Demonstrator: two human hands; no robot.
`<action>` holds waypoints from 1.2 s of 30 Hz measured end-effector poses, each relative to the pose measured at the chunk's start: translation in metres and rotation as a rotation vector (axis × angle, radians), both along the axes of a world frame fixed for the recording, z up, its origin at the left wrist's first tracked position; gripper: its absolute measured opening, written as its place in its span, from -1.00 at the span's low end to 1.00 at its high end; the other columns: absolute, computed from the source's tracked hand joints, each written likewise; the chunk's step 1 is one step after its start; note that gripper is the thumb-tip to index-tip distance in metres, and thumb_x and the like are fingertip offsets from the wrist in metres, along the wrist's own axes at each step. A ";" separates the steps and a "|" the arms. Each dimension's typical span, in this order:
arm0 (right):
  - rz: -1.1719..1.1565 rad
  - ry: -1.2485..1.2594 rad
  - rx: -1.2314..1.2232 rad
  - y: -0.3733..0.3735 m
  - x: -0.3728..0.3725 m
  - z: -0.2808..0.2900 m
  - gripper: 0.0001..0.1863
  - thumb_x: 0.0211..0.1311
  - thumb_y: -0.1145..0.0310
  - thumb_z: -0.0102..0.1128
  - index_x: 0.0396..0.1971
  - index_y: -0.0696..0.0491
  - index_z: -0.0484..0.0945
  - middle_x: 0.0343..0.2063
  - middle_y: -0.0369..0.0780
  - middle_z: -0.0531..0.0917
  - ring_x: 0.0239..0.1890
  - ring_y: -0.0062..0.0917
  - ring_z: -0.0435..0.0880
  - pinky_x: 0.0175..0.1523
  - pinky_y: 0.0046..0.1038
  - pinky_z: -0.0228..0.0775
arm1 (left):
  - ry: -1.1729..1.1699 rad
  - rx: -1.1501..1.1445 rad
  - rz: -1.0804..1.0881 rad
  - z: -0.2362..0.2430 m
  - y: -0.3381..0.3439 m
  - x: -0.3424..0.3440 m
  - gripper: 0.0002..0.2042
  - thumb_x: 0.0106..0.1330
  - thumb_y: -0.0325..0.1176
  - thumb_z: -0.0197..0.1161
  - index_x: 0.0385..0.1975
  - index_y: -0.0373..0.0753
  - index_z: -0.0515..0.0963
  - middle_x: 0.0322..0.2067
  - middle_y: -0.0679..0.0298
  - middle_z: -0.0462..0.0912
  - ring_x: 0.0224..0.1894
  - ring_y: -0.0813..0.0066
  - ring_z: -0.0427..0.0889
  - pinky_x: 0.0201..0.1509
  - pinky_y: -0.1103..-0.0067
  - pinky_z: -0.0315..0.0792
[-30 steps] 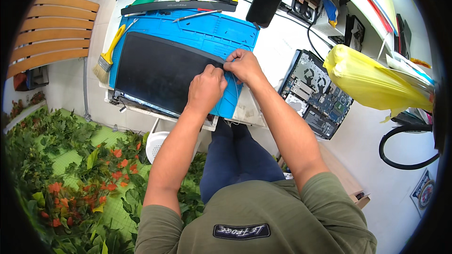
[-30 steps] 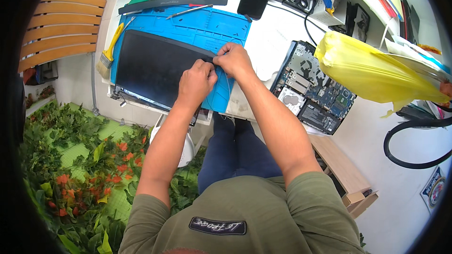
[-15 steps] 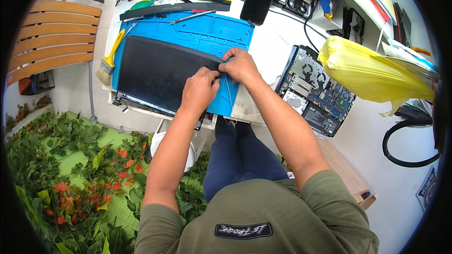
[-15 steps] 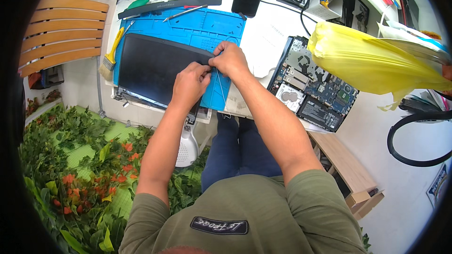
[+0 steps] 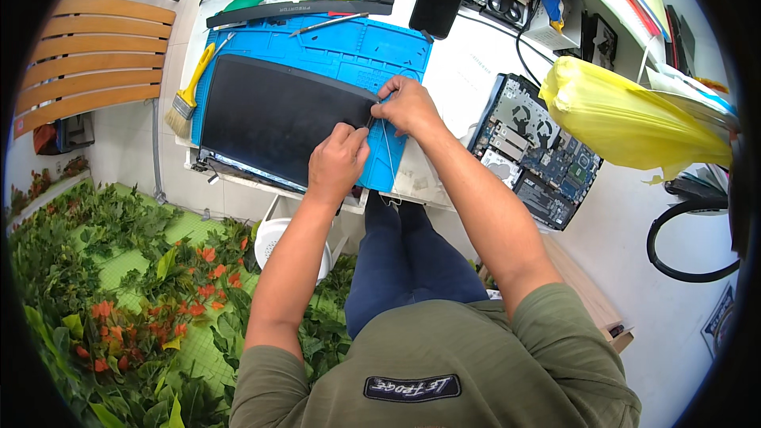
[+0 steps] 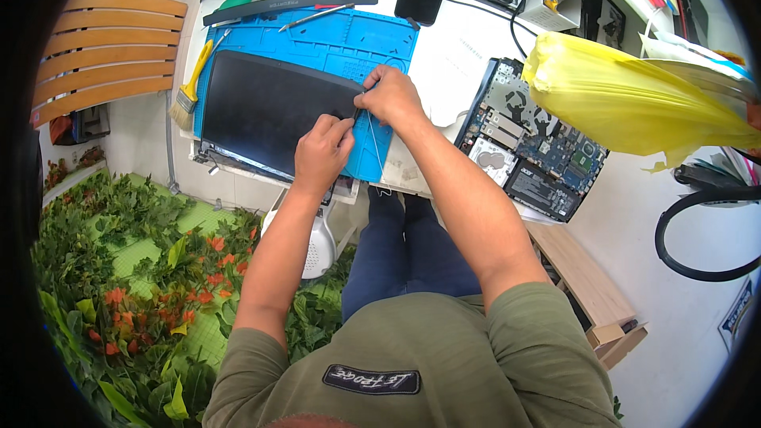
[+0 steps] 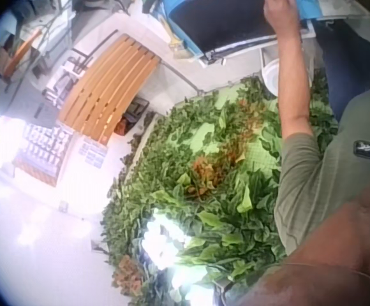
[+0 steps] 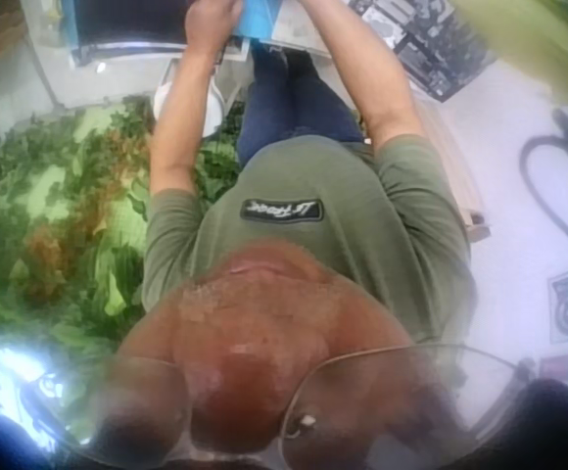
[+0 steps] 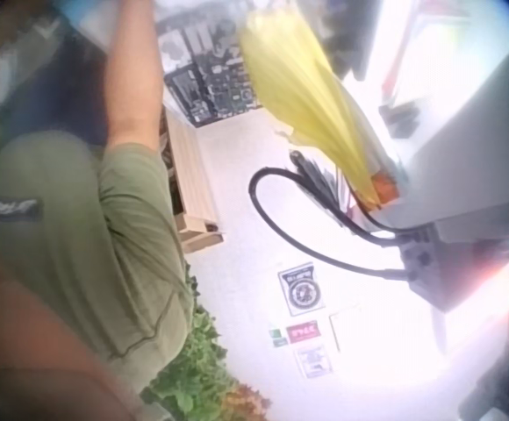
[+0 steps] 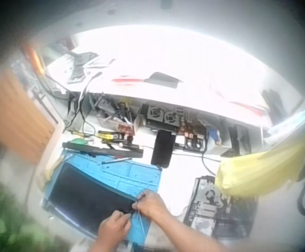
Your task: The person works on a laptop screen assembly on a blue repair mat, peeling and applying thin adhesive strips along the bezel edges and adjusting the display cables by hand.
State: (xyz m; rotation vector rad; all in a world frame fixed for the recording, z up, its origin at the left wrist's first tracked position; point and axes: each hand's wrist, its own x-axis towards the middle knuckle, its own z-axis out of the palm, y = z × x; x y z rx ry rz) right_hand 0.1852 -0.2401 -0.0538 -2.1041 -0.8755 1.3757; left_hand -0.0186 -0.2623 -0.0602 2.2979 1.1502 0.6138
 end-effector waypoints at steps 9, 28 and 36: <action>0.071 -0.029 0.009 -0.006 -0.002 0.004 -0.56 -0.05 0.34 0.70 -0.15 0.07 0.69 -0.43 -0.09 0.82 -0.56 -0.32 0.80 -0.31 -0.32 0.68 | 0.124 -0.020 -0.044 0.006 0.000 0.002 -0.79 0.33 -0.46 0.46 -0.06 -0.24 0.80 -0.24 0.19 0.68 -0.27 0.07 0.80 -0.17 0.22 0.70; 0.062 -0.123 0.210 -0.030 -0.013 0.003 -0.60 0.12 0.38 0.61 -0.02 0.09 0.75 -0.44 -0.20 0.81 -0.31 -0.30 0.86 -0.13 -0.26 0.66 | 0.086 0.002 -0.020 0.003 -0.018 -0.013 -0.80 0.26 -0.49 0.48 -0.12 -0.23 0.83 -0.27 0.24 0.70 -0.36 0.18 0.79 -0.24 0.29 0.70; -0.068 -0.001 0.180 -0.026 -0.008 -0.011 -0.65 0.14 0.40 0.55 -0.05 0.14 0.81 -0.46 -0.18 0.81 -0.37 -0.38 0.84 -0.13 -0.35 0.67 | 0.061 -0.013 -0.026 0.003 -0.016 -0.015 -0.80 0.24 -0.52 0.47 -0.14 -0.22 0.82 -0.28 0.24 0.70 -0.35 0.18 0.79 -0.25 0.29 0.70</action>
